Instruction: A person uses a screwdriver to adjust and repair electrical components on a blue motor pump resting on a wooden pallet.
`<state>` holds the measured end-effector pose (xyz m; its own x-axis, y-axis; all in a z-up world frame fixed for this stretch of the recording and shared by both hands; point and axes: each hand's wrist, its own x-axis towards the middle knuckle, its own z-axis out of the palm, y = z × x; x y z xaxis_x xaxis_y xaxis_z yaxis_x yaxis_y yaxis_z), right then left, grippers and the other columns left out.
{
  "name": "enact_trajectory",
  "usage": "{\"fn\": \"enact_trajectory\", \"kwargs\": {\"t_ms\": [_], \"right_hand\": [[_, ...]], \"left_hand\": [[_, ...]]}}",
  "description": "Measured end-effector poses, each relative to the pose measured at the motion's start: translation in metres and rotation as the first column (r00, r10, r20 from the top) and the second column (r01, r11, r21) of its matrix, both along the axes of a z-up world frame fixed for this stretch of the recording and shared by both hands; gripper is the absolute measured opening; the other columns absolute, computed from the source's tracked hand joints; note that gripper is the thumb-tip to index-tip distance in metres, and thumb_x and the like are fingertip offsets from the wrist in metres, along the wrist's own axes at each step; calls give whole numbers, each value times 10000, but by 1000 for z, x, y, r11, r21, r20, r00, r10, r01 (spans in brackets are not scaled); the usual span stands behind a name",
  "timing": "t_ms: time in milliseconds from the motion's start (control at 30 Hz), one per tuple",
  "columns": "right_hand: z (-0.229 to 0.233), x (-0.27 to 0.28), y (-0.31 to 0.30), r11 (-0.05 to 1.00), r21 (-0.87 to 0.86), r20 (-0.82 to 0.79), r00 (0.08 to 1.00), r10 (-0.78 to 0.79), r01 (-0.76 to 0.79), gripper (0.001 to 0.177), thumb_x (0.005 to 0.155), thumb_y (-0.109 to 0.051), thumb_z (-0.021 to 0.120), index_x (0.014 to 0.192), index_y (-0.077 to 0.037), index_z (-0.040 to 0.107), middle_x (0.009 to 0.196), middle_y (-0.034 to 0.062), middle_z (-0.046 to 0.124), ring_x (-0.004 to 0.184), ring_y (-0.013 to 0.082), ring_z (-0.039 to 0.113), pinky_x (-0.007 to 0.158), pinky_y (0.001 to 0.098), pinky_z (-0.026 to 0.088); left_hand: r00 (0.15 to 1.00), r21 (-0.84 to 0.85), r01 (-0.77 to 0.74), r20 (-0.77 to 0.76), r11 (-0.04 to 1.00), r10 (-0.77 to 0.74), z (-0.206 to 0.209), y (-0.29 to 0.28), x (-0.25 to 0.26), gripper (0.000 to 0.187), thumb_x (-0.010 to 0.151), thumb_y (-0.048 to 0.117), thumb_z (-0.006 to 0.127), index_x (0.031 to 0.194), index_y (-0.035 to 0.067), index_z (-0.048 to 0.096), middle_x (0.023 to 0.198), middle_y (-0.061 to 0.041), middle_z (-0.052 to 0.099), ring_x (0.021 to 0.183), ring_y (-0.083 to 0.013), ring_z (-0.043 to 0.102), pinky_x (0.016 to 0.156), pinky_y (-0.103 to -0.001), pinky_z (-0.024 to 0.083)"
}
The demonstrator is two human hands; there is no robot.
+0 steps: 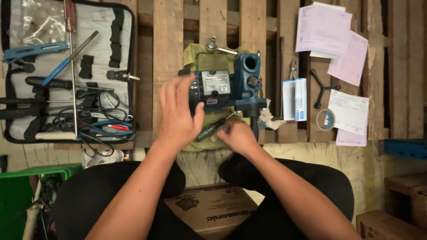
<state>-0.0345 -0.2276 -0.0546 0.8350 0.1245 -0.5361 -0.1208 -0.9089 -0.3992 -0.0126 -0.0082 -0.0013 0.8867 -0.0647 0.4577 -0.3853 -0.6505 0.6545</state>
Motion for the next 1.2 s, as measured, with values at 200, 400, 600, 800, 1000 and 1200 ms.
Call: {"fn": "enact_trajectory", "kwargs": {"t_ms": [200, 400, 600, 800, 1000, 1200], "right_hand": [[51, -14, -21, 746, 468, -259, 881, -397, 474, 154, 848, -133, 709, 734, -30, 706, 530, 158, 673, 438, 215, 673, 395, 307, 557], [71, -43, -39, 531, 610, -365, 804, -470, 588, 120, 875, -71, 661, 845, 44, 676, 619, 135, 613, 478, 205, 642, 411, 300, 554], [104, -25, -43, 694, 626, -267, 934, -236, 355, 188, 933, -130, 682, 1004, 36, 732, 723, 160, 727, 643, 209, 713, 623, 331, 611], [56, 5, -103, 944, -287, -93, 976, -198, 165, 504, 881, -492, 701, 1105, -42, 738, 1057, 246, 768, 1128, 447, 701, 941, 528, 554], [3, -2, -87, 917, -356, -121, 964, -235, 179, 740, 876, -535, 719, 1377, -16, 557, 1229, 274, 709, 1210, 447, 667, 999, 555, 552], [-18, -1, -88, 923, -354, -95, 976, -198, 152, 681, 875, -533, 703, 1282, 4, 604, 1197, 279, 704, 1178, 460, 677, 984, 540, 567]], "left_hand": [[923, 49, 384, 1, 922, -384, -13, -44, -44, 260, 919, 241, 616, 1134, 129, 709, 1009, -57, 667, 970, -280, 654, 903, -400, 536], [841, -370, 382, -241, 847, -484, 3, -50, -60, 210, 874, 238, 759, 1073, 178, 731, 853, -16, 709, 808, -245, 730, 737, -373, 598], [809, -474, 305, -329, 826, -487, 23, -41, -50, 97, 834, 116, 777, 923, 153, 768, 774, -76, 731, 762, -275, 749, 677, -351, 602], [862, -405, 269, -303, 874, -406, 3, -37, -40, 97, 864, 142, 754, 951, 146, 797, 864, -73, 764, 783, -280, 751, 712, -349, 603], [899, -437, 225, -251, 871, -358, 9, -30, -30, 185, 837, 99, 733, 984, 166, 825, 896, -85, 765, 807, -301, 743, 743, -364, 599], [908, -446, 174, -273, 878, -318, 0, -24, -28, 222, 814, 110, 763, 999, 210, 835, 888, -10, 780, 776, -198, 750, 727, -300, 595]]}}
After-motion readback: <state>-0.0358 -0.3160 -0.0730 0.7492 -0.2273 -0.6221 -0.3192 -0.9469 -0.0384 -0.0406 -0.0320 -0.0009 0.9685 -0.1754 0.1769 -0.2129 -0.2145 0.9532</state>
